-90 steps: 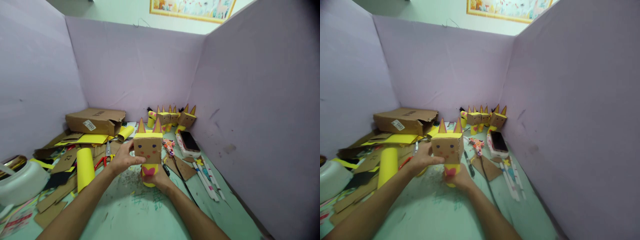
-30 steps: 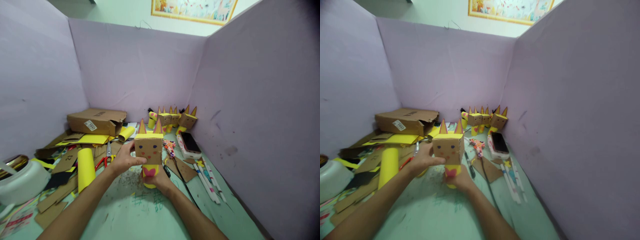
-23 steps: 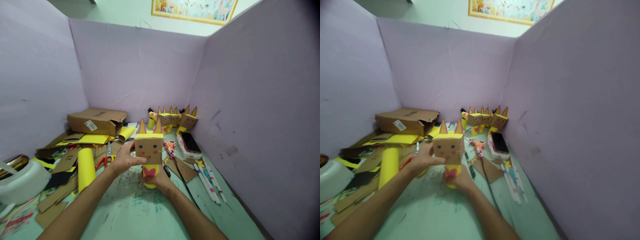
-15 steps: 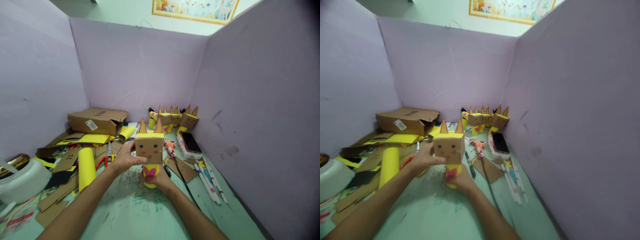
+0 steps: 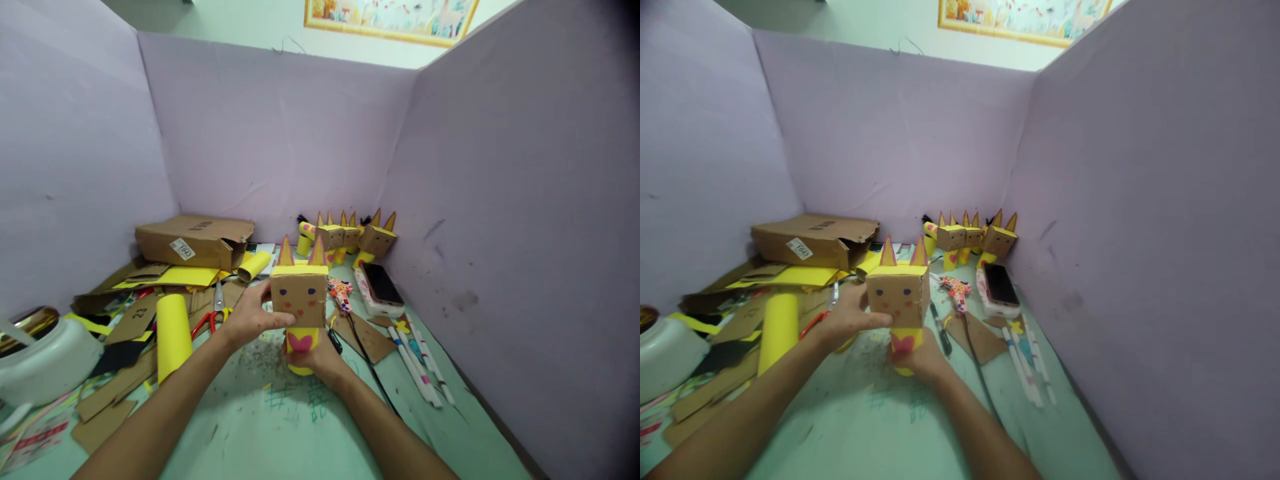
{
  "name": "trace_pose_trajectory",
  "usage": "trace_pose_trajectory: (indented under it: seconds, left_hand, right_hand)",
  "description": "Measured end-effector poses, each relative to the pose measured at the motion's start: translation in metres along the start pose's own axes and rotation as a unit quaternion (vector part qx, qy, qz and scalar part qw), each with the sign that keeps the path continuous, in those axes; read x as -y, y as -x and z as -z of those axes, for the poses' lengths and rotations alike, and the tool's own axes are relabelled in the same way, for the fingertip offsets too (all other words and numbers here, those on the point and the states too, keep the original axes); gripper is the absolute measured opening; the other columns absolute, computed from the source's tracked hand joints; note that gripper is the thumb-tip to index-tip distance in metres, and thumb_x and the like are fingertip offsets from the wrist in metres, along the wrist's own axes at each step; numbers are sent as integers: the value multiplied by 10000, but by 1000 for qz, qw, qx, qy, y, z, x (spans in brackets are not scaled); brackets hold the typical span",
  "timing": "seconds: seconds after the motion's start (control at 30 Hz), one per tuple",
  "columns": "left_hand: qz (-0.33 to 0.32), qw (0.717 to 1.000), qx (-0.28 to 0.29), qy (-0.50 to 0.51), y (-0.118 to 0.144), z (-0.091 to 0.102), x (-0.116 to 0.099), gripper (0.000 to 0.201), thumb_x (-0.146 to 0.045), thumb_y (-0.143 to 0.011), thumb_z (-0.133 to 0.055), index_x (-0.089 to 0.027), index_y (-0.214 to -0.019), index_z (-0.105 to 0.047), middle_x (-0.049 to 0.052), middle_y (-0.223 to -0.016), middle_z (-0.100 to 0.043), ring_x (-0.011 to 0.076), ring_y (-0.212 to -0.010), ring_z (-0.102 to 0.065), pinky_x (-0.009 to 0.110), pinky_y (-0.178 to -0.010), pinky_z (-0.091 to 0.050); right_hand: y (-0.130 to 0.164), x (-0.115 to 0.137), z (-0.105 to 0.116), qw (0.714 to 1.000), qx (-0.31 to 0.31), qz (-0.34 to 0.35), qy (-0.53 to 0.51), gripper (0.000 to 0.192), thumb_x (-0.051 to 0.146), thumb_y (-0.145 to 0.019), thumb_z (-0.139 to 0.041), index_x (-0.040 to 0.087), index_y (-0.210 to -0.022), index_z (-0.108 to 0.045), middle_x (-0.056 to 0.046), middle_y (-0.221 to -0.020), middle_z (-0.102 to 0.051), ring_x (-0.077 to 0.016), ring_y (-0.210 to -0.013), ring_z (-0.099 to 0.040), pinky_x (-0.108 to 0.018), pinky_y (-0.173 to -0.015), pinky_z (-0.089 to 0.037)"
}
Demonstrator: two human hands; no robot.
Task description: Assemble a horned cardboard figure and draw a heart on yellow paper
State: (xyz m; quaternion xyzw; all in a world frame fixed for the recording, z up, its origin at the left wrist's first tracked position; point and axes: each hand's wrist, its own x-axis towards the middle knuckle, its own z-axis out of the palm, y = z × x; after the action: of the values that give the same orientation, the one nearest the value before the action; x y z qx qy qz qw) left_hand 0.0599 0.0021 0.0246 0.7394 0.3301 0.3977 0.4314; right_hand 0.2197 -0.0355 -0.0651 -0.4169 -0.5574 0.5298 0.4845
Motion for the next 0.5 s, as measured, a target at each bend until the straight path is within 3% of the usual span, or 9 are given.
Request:
trace_pose_trajectory:
  seconds: [0.1,0.3,0.4,0.5]
  left_hand:
    - [5,999,13,34,2,-2,-3,570,-337,-575,-745,-120,-1066,-555,109,-1083,-633,295,-1005,-563,376,-824,-454]
    - [-16,981,65,185,2,-4,-5,907,-498,-536,-737,-178,-1310,-390,143,-1306,-486,331,-1221,-390,418,-968,-336]
    - [42,978,97,181,0,-6,6,869,-433,-532,-758,-195,-1297,-422,125,-1293,-501,308,-1200,-409,429,-982,-299]
    - [93,969,136,182,0,-17,20,715,-335,-566,-752,-167,-1220,-515,132,-1199,-572,291,-1100,-492,435,-922,-357]
  right_hand:
    - [1,4,-1,1000,-3,3,0,214,103,-493,-676,167,-687,-613,12,-668,-620,-147,-605,-544,-255,-561,-450]
    - [1,19,5,1000,11,17,-22,208,181,-487,-697,170,-687,-642,-6,-674,-630,-162,-614,-553,-268,-567,-449]
    - [1,24,18,999,5,23,-35,233,261,-509,-717,166,-712,-652,-22,-687,-637,-176,-633,-576,-272,-569,-455]
    - [2,27,31,999,-8,30,-45,312,310,-524,-735,177,-793,-648,-35,-765,-655,-197,-691,-601,-290,-604,-473]
